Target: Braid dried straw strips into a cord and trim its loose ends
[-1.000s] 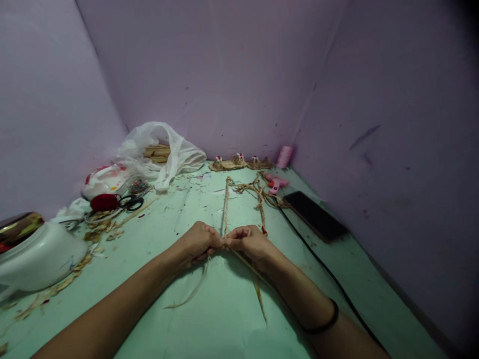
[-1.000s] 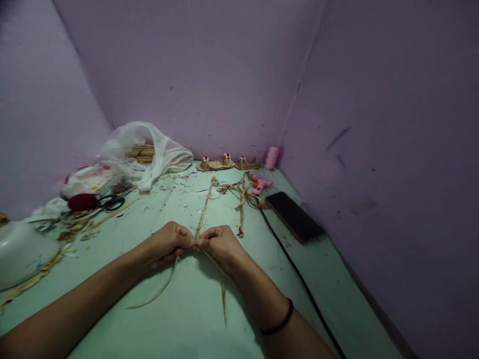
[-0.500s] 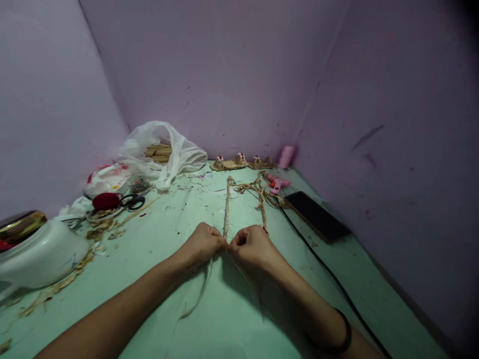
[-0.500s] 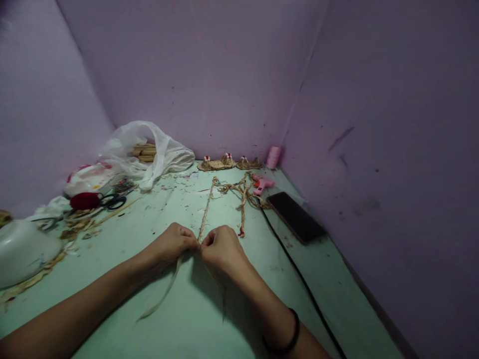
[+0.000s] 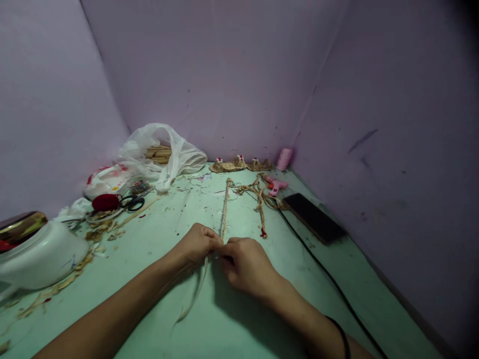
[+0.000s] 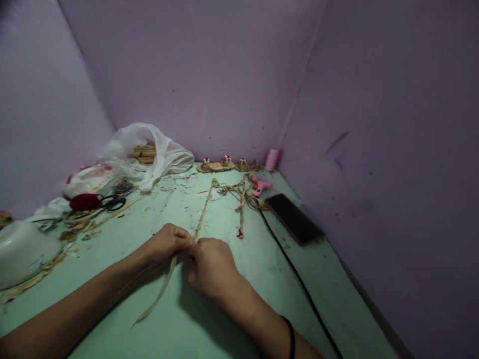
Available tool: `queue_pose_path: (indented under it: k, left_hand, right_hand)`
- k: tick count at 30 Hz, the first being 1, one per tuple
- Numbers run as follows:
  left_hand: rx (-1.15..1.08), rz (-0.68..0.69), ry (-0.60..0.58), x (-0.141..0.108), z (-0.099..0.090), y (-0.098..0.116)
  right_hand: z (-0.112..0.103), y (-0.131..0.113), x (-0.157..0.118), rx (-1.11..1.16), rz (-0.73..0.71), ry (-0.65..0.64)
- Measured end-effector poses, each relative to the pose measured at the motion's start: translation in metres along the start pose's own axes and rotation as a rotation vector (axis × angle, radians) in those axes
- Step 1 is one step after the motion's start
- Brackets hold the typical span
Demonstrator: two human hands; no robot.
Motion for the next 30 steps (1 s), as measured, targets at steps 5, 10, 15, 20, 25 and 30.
queue_pose_path:
  k: [5,10,15,20,25,30]
  left_hand:
    - [-0.036,-0.03,-0.026,0.0,-0.005,0.003]
    - [-0.047,-0.046,-0.064,0.0,-0.008,0.0]
    - [-0.011,0.004,-0.166,0.005,-0.007,-0.005]
    - [0.275,0.086,-0.152,0.006,-0.01,-0.001]
    - [0.622,0.047,0.045,-0.011,-0.007,0.009]
    - [0.858,0.135,0.216,-0.03,0.02,0.003]
  right_hand:
    - [-0.022,0.026,0.007,0.732,0.195,0.213]
    - [-0.008,0.031,0.017,1.432,0.307,0.027]
    - [0.016,0.019,0.022,1.356,0.341,-0.063]
    - [0.023,0.031,0.027,1.076,0.356,0.056]
    - [0.026,0.031,0.027,1.056,0.366,0.074]
    - [0.029,0.026,0.025,1.224,0.348,0.123]
Point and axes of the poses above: each hand's wrist, its own x-axis towards the middle knuckle, its own z-axis out of the palm, y = z × x, the point moved 2 cm from there along x, towards the middle knuckle, and after that the axes turned 10 degrees about -y, right-handed, at the moved point
